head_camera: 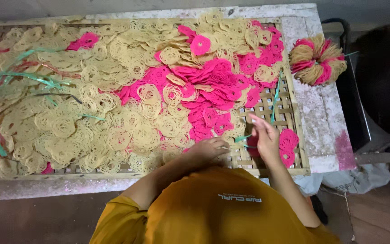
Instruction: The person threads beige and pink fiber rings onto a green plastic rod, then gathers the stacked rings into a compact bundle and secures it with a green tie. The finished bundle is placed on the tray, and the person repeats the process with additional rings.
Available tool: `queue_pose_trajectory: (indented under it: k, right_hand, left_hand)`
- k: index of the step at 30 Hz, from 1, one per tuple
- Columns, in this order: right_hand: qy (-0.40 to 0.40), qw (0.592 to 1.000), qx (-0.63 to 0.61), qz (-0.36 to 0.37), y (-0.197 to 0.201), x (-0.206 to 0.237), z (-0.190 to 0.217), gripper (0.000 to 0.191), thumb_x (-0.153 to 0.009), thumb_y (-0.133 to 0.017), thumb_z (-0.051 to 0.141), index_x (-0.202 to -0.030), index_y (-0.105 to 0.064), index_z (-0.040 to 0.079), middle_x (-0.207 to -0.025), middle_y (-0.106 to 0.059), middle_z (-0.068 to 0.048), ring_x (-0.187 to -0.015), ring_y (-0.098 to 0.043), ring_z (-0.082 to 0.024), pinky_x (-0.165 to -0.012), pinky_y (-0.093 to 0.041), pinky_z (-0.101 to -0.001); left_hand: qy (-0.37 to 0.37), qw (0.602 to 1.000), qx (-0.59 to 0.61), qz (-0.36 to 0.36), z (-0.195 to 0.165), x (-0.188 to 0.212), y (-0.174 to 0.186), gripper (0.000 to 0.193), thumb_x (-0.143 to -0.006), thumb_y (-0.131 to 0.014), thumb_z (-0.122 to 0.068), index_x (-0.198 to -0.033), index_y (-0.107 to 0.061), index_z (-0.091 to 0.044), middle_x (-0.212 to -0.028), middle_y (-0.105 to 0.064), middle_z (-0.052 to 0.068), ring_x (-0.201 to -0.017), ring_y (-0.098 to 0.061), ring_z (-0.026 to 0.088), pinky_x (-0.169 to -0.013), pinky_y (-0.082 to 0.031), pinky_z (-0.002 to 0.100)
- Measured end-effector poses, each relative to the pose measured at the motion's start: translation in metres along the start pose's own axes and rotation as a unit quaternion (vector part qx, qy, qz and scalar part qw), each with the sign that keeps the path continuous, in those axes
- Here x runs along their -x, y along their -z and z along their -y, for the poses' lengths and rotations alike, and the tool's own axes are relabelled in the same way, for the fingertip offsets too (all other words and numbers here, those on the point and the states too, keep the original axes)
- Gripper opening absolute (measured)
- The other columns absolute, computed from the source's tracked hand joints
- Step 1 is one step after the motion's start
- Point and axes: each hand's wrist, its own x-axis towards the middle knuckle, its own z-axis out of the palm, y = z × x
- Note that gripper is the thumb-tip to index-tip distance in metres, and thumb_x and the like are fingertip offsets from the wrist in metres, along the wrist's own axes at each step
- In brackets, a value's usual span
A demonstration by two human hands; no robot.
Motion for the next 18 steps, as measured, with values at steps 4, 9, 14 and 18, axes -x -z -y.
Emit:
queue_pose_trajectory:
  k: [4, 9, 14, 18]
  right_hand:
    - [0.023, 0.996, -0.076, 0.041, -0.001, -0.002, 0.014, 0.06, -0.102, -0.034, 0.007, -0.162, -0.038, 0.004, -0.081, -0.047, 0.004, -0.078, -0.043, -0.008, -0.075, -0.039, -0.0208]
    - [0.036, 0.996, -0.029, 0.078, -0.014, 0.002, 0.021, 0.063, -0.103, -0.035, 0.002, -0.165, -0.026, 0.001, -0.086, -0.046, 0.001, -0.079, -0.043, -0.009, -0.076, -0.04, -0.0233]
    - [0.047, 0.986, -0.147, 0.055, -0.024, -0.001, 0.013, 0.043, -0.108, -0.043, 0.008, -0.15, -0.034, 0.001, -0.094, -0.058, -0.007, -0.087, -0.058, -0.014, -0.087, -0.051, -0.0292]
    - [0.029, 0.955, -0.292, 0.034, -0.016, -0.008, 0.001, 0.021, -0.106, -0.052, 0.006, -0.124, -0.043, 0.003, -0.106, -0.068, -0.017, -0.097, -0.069, -0.023, -0.094, -0.055, -0.0344]
  left_hand:
    - [-0.013, 0.997, -0.038, 0.069, 0.029, 0.006, -0.017, 0.031, -0.097, -0.058, -0.037, -0.122, -0.069, -0.022, -0.141, -0.059, 0.003, -0.13, -0.055, 0.026, -0.099, -0.05, 0.044]
    - [-0.097, 0.992, -0.078, 0.013, 0.051, 0.019, -0.016, 0.039, -0.094, -0.063, -0.025, -0.132, -0.066, -0.018, -0.14, -0.06, 0.004, -0.126, -0.055, 0.025, -0.101, -0.051, 0.044]
    - [-0.059, 0.988, -0.143, -0.017, 0.034, 0.019, -0.007, 0.034, -0.087, -0.068, -0.021, -0.119, -0.068, -0.009, -0.115, -0.064, 0.006, -0.114, -0.062, 0.024, -0.1, -0.052, 0.04]
    - [-0.082, 0.97, -0.225, -0.053, 0.013, 0.012, 0.008, 0.029, -0.079, -0.07, -0.025, -0.1, -0.067, -0.004, -0.102, -0.063, 0.009, -0.105, -0.064, 0.026, -0.095, -0.05, 0.04]
